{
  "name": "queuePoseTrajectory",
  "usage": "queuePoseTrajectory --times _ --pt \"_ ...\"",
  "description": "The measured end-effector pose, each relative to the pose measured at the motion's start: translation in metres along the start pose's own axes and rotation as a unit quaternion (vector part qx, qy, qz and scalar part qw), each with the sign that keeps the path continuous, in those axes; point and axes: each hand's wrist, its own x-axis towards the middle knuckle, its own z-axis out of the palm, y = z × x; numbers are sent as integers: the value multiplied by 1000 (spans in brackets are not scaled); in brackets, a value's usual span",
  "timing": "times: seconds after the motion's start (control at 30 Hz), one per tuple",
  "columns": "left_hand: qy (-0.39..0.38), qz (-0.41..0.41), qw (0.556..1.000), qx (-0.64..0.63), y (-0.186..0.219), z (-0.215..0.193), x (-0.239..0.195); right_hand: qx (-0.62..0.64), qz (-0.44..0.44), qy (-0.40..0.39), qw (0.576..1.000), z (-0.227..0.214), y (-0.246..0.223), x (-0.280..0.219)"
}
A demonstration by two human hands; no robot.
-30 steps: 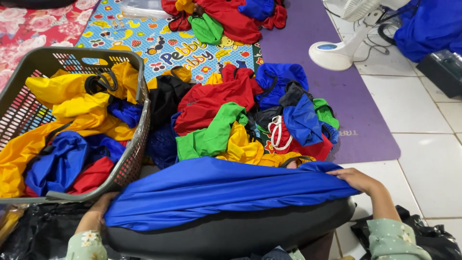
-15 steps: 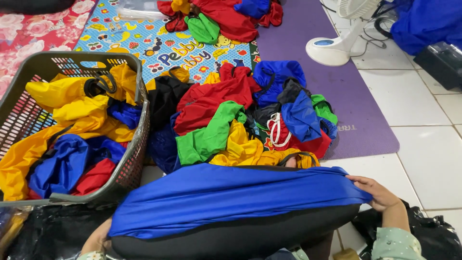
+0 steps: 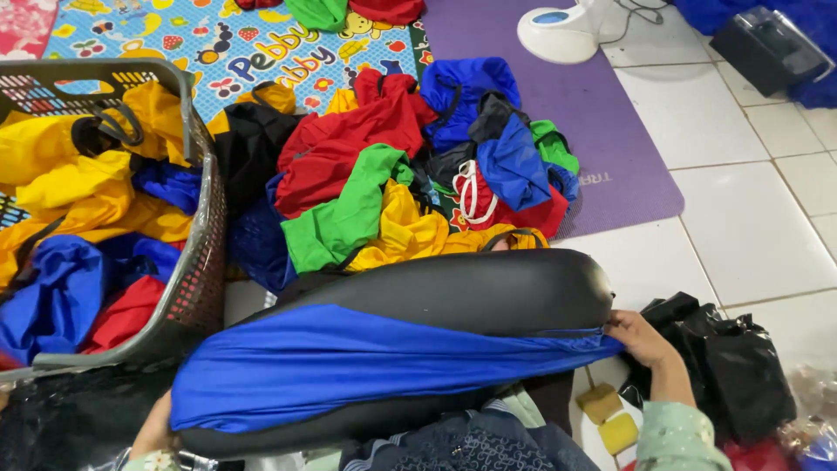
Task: The person sits on the floor and uses a yellow sponge to wipe a blue piece of clothing resting on their lap. After cleaning, they fold the item and place it into a clear plastic bag, then transfer the bag into a black plastic bag.
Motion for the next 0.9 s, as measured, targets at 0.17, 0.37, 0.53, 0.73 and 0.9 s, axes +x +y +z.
queuePoseTrajectory --times 0.17,0.37,0.53,0.73,0.9 --pt "-10 77 996 48 33 -3 119 -213 -28 211 954 23 6 -40" --pt "77 -278 952 -104 119 -37 123 -410 -197 377 807 65 5 -55" --pt "111 -215 967 -79 35 -3 99 -435 -147 415 785 89 48 -60" --pt "212 -17 959 -188 38 32 140 -429 -199 491 732 48 90 1" --pt "243 -3 955 -172 41 44 112 -485 -197 508 684 15 91 30"
